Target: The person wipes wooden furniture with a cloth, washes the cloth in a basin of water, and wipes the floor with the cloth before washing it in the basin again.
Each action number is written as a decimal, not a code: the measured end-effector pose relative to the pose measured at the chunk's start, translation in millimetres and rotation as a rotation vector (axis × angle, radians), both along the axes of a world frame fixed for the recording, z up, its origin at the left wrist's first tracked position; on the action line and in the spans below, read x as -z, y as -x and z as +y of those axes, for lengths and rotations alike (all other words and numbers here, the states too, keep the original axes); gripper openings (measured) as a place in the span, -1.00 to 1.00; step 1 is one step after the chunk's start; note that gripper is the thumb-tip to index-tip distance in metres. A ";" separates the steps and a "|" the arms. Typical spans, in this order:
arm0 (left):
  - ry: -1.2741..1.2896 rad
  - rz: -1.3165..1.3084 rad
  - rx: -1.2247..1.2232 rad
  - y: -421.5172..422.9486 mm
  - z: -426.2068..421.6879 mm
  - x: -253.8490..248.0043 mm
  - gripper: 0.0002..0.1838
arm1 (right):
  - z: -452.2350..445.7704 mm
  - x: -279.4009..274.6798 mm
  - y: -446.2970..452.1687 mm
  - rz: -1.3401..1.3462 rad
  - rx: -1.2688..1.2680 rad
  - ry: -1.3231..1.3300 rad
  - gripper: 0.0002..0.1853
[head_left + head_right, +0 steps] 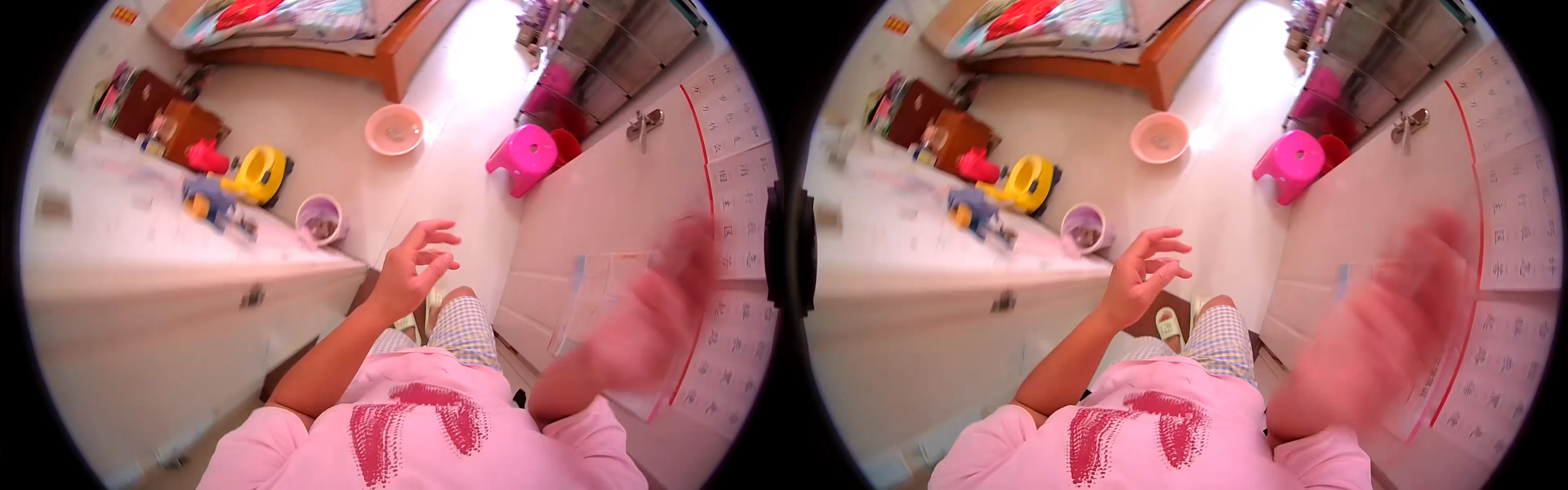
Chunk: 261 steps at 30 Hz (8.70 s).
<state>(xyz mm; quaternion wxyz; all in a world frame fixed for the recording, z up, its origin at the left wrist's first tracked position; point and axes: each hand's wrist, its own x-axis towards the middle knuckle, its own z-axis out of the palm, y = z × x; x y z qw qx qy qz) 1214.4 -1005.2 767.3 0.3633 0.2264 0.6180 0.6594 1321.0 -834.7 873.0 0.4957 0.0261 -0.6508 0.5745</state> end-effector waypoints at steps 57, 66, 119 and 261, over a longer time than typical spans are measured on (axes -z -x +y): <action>0.298 -0.518 -0.731 757.7 283.7 920.7 -0.75 | 245.1 1037.1 810.9 -1.319 -0.193 0.140 -0.67; 0.620 -0.013 -0.779 739.4 289.9 940.4 -0.74 | 257.2 1044.8 798.3 -1.304 -0.708 -0.232 -0.70; 0.328 -0.426 -0.231 739.5 262.7 810.2 -0.90 | 263.8 962.2 816.9 -1.255 -1.320 1.458 -0.72; 1.002 0.889 0.272 653.2 454.2 886.1 -0.83 | 450.9 1082.6 805.1 -0.471 -0.574 -1.118 -0.55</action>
